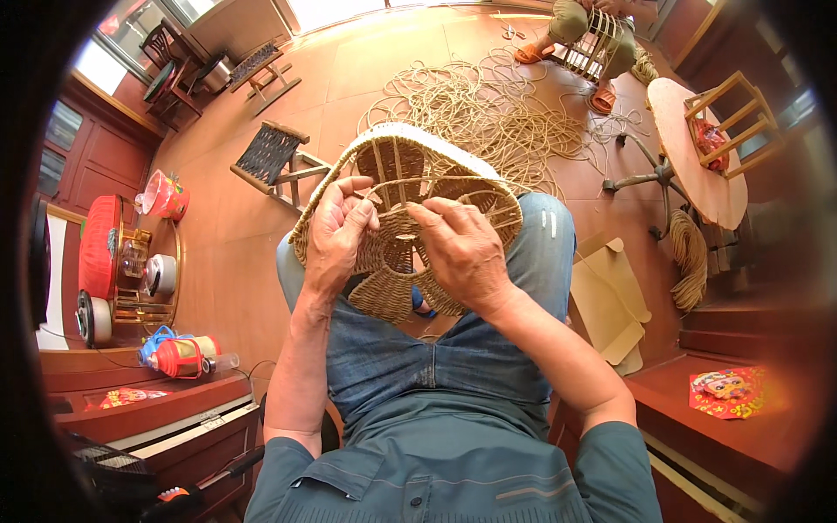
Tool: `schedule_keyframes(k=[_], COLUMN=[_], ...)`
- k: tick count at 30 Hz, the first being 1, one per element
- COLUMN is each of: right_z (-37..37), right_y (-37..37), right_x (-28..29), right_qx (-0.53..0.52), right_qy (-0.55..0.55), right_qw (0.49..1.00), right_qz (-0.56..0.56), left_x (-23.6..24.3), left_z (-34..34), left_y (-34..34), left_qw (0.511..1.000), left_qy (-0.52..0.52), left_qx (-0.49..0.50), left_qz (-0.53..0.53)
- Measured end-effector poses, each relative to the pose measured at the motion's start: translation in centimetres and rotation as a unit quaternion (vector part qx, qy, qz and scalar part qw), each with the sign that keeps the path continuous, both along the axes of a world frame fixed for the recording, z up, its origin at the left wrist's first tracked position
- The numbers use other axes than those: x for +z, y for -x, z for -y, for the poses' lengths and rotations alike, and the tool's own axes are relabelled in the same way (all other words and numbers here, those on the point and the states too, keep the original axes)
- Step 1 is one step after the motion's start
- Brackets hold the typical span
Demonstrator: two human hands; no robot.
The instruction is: Weaving a straw basket by hand
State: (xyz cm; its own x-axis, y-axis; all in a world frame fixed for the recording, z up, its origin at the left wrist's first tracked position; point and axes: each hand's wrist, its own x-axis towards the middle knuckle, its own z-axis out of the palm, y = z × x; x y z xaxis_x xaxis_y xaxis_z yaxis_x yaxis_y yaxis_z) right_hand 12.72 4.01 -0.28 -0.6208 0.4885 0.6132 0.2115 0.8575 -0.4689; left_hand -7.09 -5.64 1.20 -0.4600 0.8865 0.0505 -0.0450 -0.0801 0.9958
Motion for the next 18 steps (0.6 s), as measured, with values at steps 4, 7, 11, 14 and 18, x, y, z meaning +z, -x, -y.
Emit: schedule_keyframes(k=[4, 7, 11, 14, 18], right_z=[0.9, 1.5, 2.2, 2.7, 2.7], right_y=[1.5, 1.8, 2.0, 2.3, 2.7], right_x=[-0.8, -1.2, -1.2, -1.1, -1.0], right_qx=[-0.009, -0.018, -0.036, -0.041, -0.051], right_qy=[-0.027, -0.031, -0.054, -0.053, -0.014], right_qw=[0.999, 0.998, 0.992, 0.99, 0.989], right_qz=[0.044, 0.058, 0.105, 0.127, 0.136], left_x=[0.9, 2.0, 3.3, 3.7, 3.2], left_z=[0.1, -0.8, -3.0, -4.0, -4.7], left_y=[0.5, 0.7, 0.5, 0.6, 0.7], left_qw=[0.996, 0.997, 0.993, 0.97, 0.878], left_qy=[0.026, 0.026, -0.033, -0.05, -0.063], left_qx=[0.008, 0.013, 0.017, 0.01, 0.065], left_qz=[-0.083, -0.071, -0.116, -0.238, -0.47])
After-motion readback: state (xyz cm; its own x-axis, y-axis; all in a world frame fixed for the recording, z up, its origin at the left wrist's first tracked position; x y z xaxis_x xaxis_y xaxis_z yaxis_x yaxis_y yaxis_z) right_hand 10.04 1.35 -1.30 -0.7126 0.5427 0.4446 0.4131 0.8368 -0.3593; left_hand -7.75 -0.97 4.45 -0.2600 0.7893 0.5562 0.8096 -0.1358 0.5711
